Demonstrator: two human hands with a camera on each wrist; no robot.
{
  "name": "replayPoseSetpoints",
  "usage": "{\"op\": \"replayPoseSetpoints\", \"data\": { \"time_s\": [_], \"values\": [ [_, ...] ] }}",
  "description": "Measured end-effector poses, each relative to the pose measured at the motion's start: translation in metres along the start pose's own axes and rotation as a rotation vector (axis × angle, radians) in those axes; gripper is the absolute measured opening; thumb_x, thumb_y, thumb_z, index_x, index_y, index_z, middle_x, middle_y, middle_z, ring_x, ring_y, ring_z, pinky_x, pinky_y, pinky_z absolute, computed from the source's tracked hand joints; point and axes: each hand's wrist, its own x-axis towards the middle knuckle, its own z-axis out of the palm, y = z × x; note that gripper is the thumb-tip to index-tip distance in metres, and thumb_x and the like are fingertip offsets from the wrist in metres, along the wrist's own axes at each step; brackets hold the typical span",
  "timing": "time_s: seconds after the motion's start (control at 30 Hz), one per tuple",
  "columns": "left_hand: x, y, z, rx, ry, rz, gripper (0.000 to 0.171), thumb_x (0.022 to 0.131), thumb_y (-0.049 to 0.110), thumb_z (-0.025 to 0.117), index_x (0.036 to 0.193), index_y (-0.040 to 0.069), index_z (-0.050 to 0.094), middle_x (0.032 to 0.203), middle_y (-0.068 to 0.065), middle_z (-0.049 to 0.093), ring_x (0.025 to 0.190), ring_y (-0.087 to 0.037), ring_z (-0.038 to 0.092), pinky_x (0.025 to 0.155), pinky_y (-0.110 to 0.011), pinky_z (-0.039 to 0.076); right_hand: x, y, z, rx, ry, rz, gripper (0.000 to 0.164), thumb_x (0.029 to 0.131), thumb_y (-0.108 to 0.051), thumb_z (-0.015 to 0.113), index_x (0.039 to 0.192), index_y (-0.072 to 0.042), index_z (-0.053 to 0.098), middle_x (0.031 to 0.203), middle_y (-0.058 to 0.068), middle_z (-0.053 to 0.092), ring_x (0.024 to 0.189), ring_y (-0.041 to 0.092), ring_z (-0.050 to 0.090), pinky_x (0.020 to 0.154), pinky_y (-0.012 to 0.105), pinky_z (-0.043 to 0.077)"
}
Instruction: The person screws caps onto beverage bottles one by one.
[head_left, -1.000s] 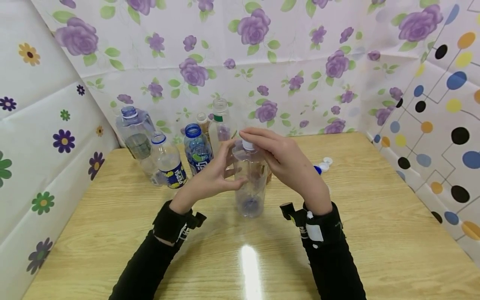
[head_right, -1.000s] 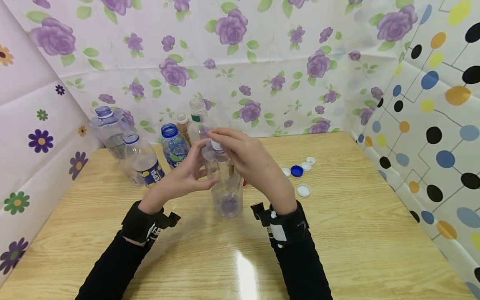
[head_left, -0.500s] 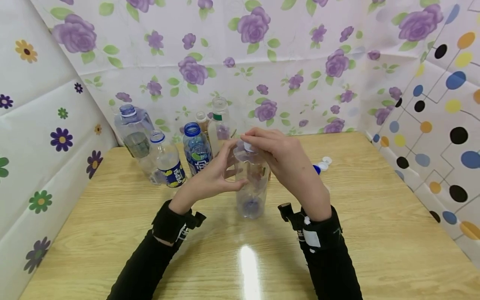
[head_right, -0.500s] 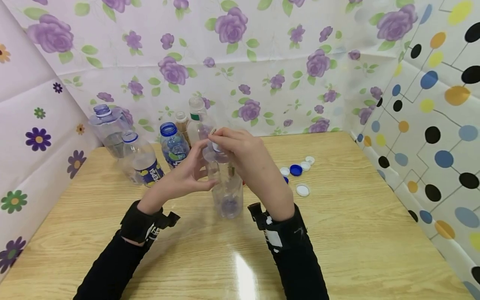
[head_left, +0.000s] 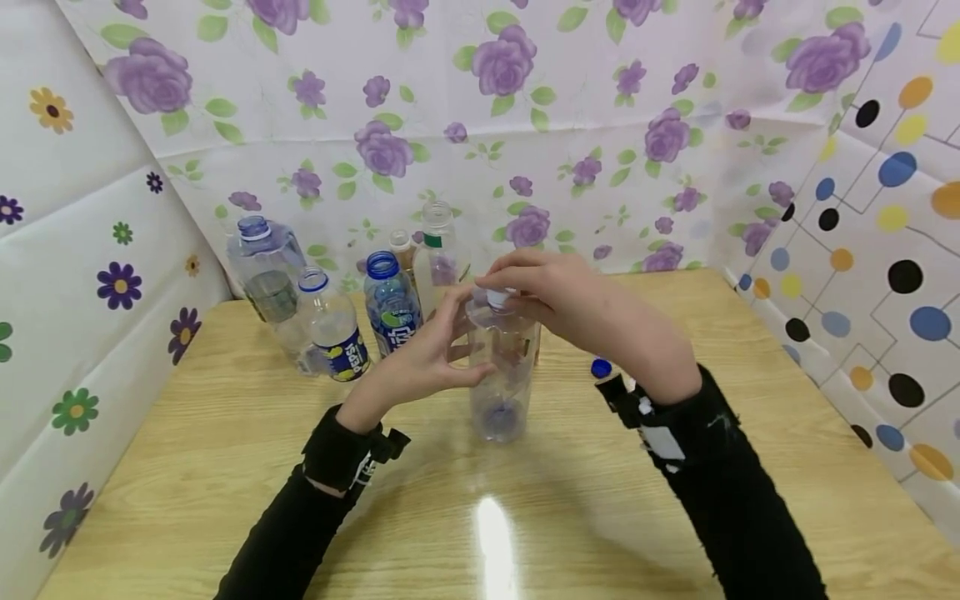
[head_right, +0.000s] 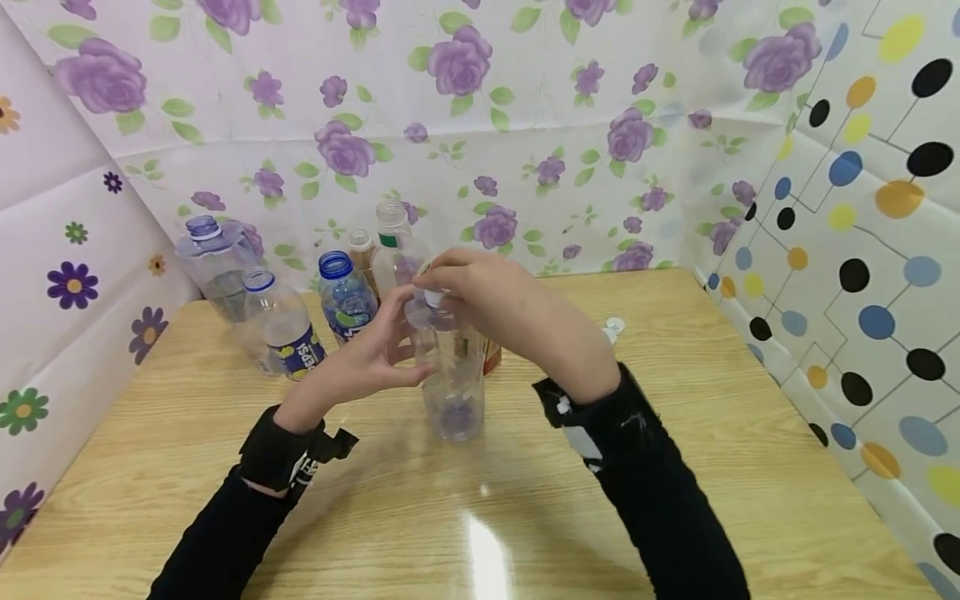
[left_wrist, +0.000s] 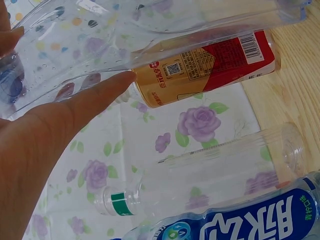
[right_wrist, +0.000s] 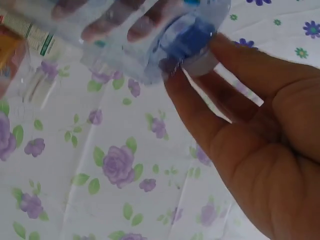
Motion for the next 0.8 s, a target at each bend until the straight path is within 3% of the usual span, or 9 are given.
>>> {"op": "replayPoseSetpoints", "data": {
  "time_s": [0.23, 0.43, 0.63, 0.8],
  "values": [
    [-0.001, 0.000, 0.000, -0.002, -0.003, 0.007, 0.090, 0.093, 0.001, 0.072, 0.156, 0.022, 0.011, 0.162, -0.007, 0.019, 0.150, -0.031, 0.030, 0.114, -0.043, 0.044, 0.013, 0.004, -0.016, -0.033, -0.111, -0.074, 0.030, 0.096, 0.000, 0.068, 0.126, -0.006, 0.069, 0.122, 0.008, 0.070, 0.108, 0.024, 0.068, 0.088, 0.035, 0.059],
    [0.000, 0.003, -0.001, 0.005, 0.001, -0.008, 0.091, 0.093, 0.002, 0.073, 0.157, 0.021, 0.011, 0.163, -0.007, 0.018, 0.150, -0.031, 0.032, 0.114, -0.044, 0.044, 0.013, 0.000, -0.020, -0.043, -0.118, -0.036, 0.029, 0.096, -0.004, 0.069, 0.123, -0.012, 0.073, 0.113, 0.001, 0.074, 0.096, 0.016, 0.072, 0.080, 0.029, 0.060],
    [-0.002, 0.004, -0.003, 0.021, 0.009, -0.037, 0.093, 0.095, 0.007, 0.073, 0.160, 0.020, 0.009, 0.166, -0.007, 0.013, 0.151, -0.031, 0.029, 0.114, -0.042, 0.044, 0.014, 0.001, -0.017, -0.048, -0.073, -0.047, 0.030, 0.095, -0.004, 0.070, 0.123, -0.011, 0.074, 0.117, 0.004, 0.074, 0.097, 0.020, 0.073, 0.081, 0.031, 0.062],
    [-0.002, 0.003, -0.004, 0.042, 0.023, -0.042, 0.095, 0.095, 0.009, 0.074, 0.161, 0.020, 0.007, 0.167, -0.007, 0.013, 0.150, -0.031, 0.030, 0.114, -0.041, 0.044, 0.006, 0.008, -0.003, -0.020, 0.050, -0.091, 0.033, 0.094, -0.003, 0.070, 0.127, -0.009, 0.072, 0.124, 0.007, 0.072, 0.105, 0.023, 0.071, 0.085, 0.034, 0.061]
  ]
}}
